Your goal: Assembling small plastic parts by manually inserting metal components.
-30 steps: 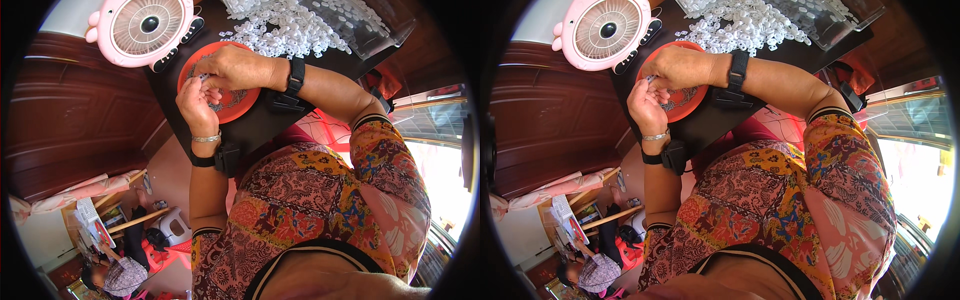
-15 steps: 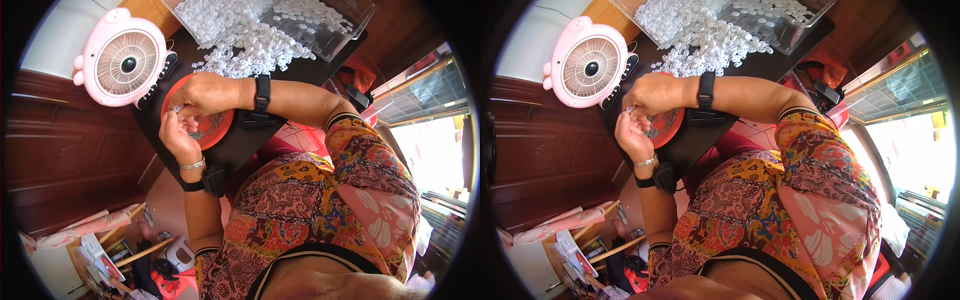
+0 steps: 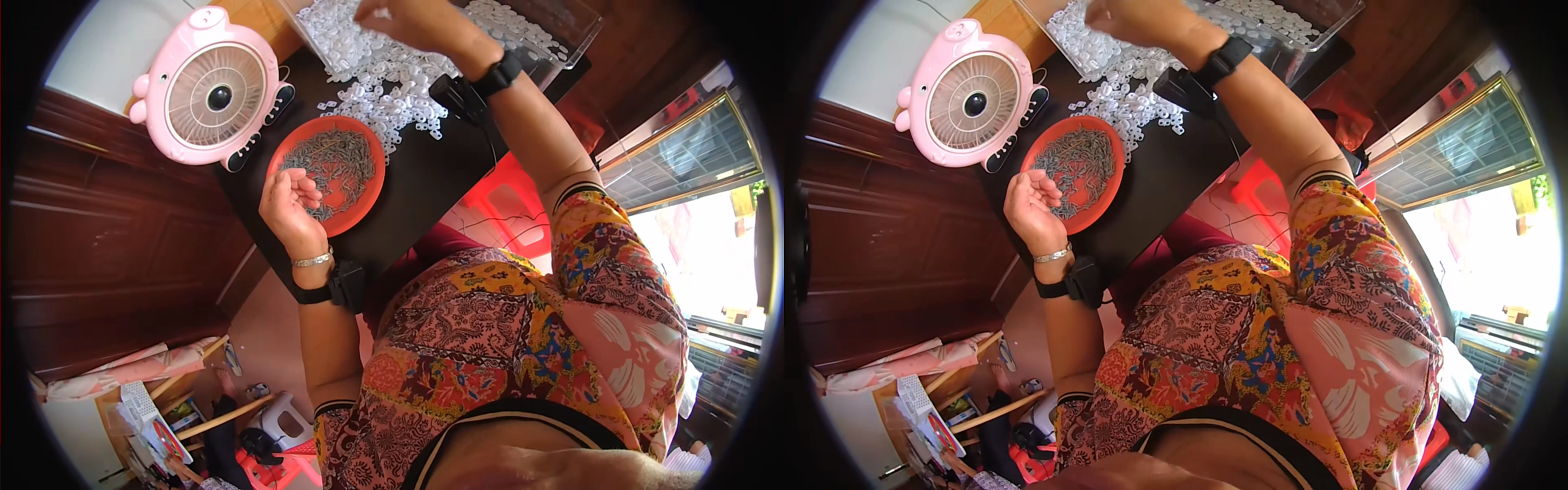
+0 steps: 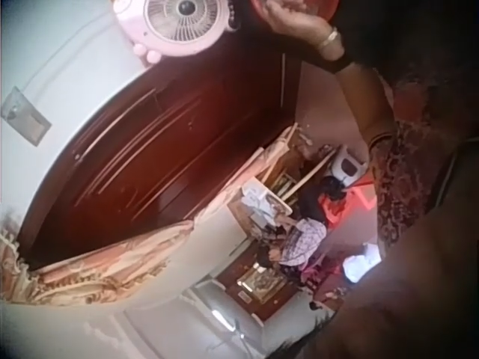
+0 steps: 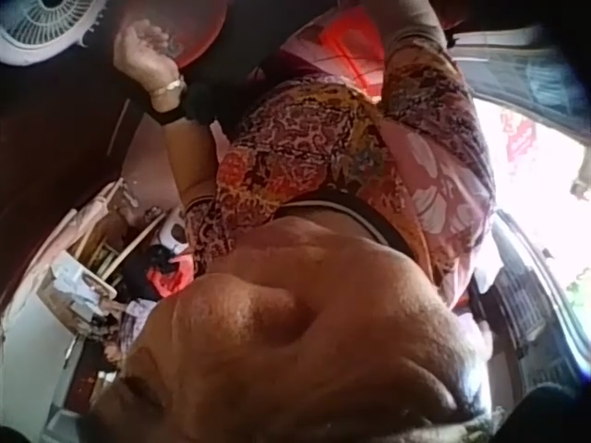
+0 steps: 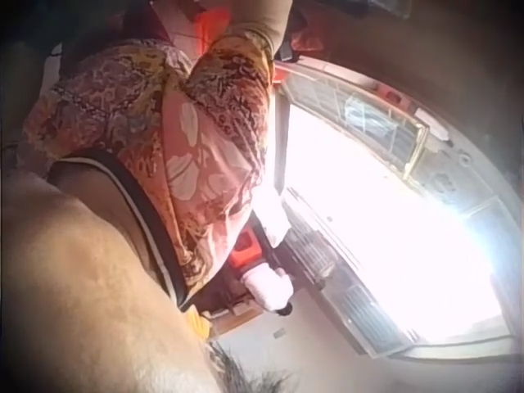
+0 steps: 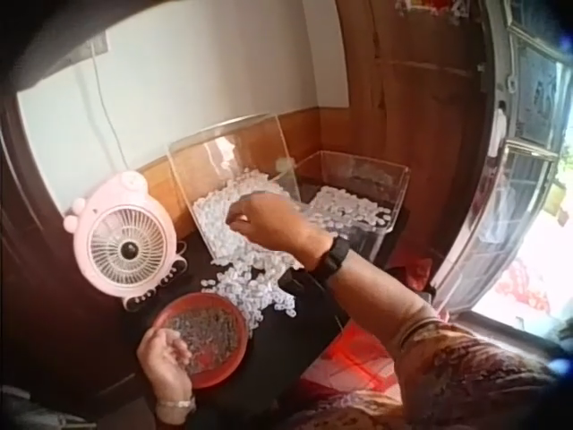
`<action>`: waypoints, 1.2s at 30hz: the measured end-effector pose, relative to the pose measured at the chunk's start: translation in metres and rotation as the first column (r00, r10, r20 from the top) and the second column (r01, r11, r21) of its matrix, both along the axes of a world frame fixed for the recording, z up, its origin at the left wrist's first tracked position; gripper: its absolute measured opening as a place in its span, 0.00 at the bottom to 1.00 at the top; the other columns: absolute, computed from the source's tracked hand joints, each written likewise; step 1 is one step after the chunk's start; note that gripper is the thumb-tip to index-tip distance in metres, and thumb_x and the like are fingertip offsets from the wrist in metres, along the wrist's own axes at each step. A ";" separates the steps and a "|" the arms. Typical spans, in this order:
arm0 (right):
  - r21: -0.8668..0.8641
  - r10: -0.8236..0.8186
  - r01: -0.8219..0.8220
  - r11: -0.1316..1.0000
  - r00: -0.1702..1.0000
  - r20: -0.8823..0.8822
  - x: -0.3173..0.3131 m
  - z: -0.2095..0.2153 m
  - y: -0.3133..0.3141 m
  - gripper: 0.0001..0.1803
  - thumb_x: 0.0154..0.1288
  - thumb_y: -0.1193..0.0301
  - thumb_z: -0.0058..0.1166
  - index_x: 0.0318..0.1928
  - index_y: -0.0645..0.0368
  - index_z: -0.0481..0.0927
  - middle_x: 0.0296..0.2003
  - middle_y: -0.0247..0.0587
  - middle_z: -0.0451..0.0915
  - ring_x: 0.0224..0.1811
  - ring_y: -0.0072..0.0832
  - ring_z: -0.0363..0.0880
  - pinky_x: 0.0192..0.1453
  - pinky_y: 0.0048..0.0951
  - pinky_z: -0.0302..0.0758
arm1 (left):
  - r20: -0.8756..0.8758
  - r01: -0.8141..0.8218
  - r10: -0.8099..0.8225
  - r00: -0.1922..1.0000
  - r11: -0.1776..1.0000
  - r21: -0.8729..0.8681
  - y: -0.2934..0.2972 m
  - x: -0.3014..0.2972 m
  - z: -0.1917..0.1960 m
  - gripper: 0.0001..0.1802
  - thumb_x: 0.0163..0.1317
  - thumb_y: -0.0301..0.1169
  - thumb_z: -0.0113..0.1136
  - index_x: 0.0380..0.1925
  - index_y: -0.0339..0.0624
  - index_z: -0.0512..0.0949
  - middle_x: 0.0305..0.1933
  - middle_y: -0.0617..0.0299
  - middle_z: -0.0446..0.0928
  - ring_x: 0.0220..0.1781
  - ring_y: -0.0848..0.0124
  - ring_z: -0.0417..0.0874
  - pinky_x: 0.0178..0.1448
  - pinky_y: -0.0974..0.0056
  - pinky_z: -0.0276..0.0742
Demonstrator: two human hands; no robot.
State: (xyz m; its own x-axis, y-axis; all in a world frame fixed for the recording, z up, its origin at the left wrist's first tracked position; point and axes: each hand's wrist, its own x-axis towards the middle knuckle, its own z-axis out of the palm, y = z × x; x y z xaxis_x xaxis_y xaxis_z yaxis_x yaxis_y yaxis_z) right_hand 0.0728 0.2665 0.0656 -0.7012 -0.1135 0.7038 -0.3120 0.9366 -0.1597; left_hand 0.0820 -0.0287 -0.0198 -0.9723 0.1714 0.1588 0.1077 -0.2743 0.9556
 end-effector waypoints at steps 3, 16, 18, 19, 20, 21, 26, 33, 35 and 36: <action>-0.001 -0.001 0.001 1.000 0.945 0.328 -0.014 -0.021 0.001 0.11 0.55 0.66 0.52 0.36 0.53 0.84 0.32 0.43 0.83 0.36 0.39 0.81 0.42 0.37 0.76 | 0.017 -0.010 0.010 1.000 1.000 -0.014 -0.001 0.000 0.001 0.13 0.62 0.34 0.48 0.27 0.37 0.76 0.21 0.62 0.74 0.18 0.76 0.71 0.23 0.73 0.63; 0.312 -0.118 -0.078 0.947 0.819 0.561 -0.048 -0.070 -0.010 0.13 0.50 0.74 0.53 0.39 0.54 0.83 0.33 0.46 0.82 0.39 0.44 0.80 0.43 0.41 0.75 | 0.035 -0.009 0.011 0.999 0.999 -0.039 -0.006 -0.002 0.004 0.14 0.63 0.36 0.47 0.28 0.39 0.76 0.21 0.63 0.74 0.18 0.76 0.71 0.23 0.73 0.63; 0.219 -0.075 -0.069 0.973 0.808 0.585 -0.040 -0.067 -0.008 0.13 0.49 0.74 0.53 0.38 0.55 0.83 0.33 0.46 0.82 0.40 0.44 0.80 0.43 0.41 0.75 | 0.036 -0.009 0.011 0.999 0.999 -0.046 -0.006 0.000 0.008 0.14 0.63 0.36 0.47 0.28 0.38 0.76 0.21 0.63 0.74 0.18 0.76 0.71 0.23 0.73 0.63; 0.124 -0.029 -0.058 0.991 0.798 0.602 -0.037 -0.066 -0.007 0.12 0.49 0.74 0.54 0.37 0.56 0.83 0.33 0.46 0.82 0.40 0.44 0.80 0.43 0.40 0.75 | 0.038 -0.009 0.011 0.999 0.999 -0.044 -0.006 0.001 0.010 0.14 0.63 0.36 0.47 0.28 0.38 0.76 0.21 0.63 0.74 0.18 0.76 0.71 0.23 0.73 0.63; 0.125 -0.031 -0.057 0.990 0.796 0.604 -0.036 -0.068 -0.003 0.12 0.49 0.74 0.54 0.37 0.56 0.83 0.33 0.46 0.82 0.40 0.44 0.80 0.43 0.40 0.75 | 0.041 -0.012 0.013 0.999 1.000 -0.027 -0.005 0.002 0.011 0.13 0.63 0.35 0.47 0.27 0.38 0.76 0.20 0.63 0.74 0.18 0.76 0.71 0.23 0.73 0.63; 0.114 0.014 -0.092 0.989 0.836 0.548 -0.038 -0.070 0.002 0.12 0.48 0.74 0.54 0.37 0.56 0.83 0.34 0.46 0.82 0.40 0.43 0.80 0.44 0.39 0.75 | 0.043 -0.015 0.016 0.999 1.000 -0.009 -0.005 0.002 0.011 0.13 0.62 0.34 0.48 0.26 0.37 0.76 0.19 0.63 0.74 0.17 0.76 0.71 0.22 0.73 0.63; 0.118 0.050 -0.132 0.984 0.847 0.530 -0.039 -0.073 0.016 0.12 0.51 0.71 0.55 0.38 0.59 0.81 0.35 0.47 0.81 0.42 0.43 0.79 0.46 0.39 0.74 | 0.033 -0.008 0.008 0.999 1.000 0.010 -0.003 0.001 0.011 0.13 0.62 0.34 0.48 0.26 0.38 0.76 0.19 0.64 0.73 0.17 0.76 0.71 0.22 0.74 0.63; 0.003 0.142 -0.172 0.985 0.821 0.553 -0.037 -0.072 0.011 0.12 0.51 0.70 0.54 0.37 0.59 0.81 0.33 0.45 0.81 0.39 0.41 0.80 0.44 0.36 0.75 | 0.019 0.004 -0.003 1.000 1.000 -0.016 -0.003 -0.004 0.005 0.14 0.63 0.36 0.47 0.28 0.38 0.75 0.21 0.63 0.74 0.18 0.75 0.71 0.23 0.73 0.63; -0.001 0.125 -0.152 0.988 0.807 0.577 -0.039 -0.075 0.012 0.11 0.52 0.70 0.53 0.37 0.59 0.81 0.31 0.45 0.82 0.37 0.40 0.80 0.43 0.36 0.75 | 0.018 0.001 -0.001 1.000 1.000 -0.015 0.000 -0.005 0.004 0.14 0.63 0.36 0.47 0.28 0.38 0.75 0.21 0.63 0.74 0.18 0.75 0.71 0.23 0.73 0.63; 0.010 0.106 -0.138 0.990 0.805 0.584 -0.041 -0.079 0.013 0.12 0.51 0.70 0.54 0.37 0.57 0.82 0.31 0.43 0.82 0.37 0.39 0.81 0.42 0.36 0.75 | 0.014 0.002 -0.002 1.000 1.000 -0.013 0.003 -0.007 0.002 0.14 0.63 0.36 0.47 0.28 0.38 0.75 0.21 0.63 0.74 0.18 0.75 0.72 0.23 0.73 0.63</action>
State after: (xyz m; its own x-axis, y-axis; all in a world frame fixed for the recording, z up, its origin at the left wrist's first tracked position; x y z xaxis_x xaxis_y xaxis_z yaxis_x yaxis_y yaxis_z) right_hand 0.0319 0.2798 -0.0129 -0.9549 -0.2493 0.1611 -0.2882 0.9086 -0.3023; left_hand 0.0753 -0.0254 -0.0176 -0.9741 0.1753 0.1425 0.0935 -0.2616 0.9606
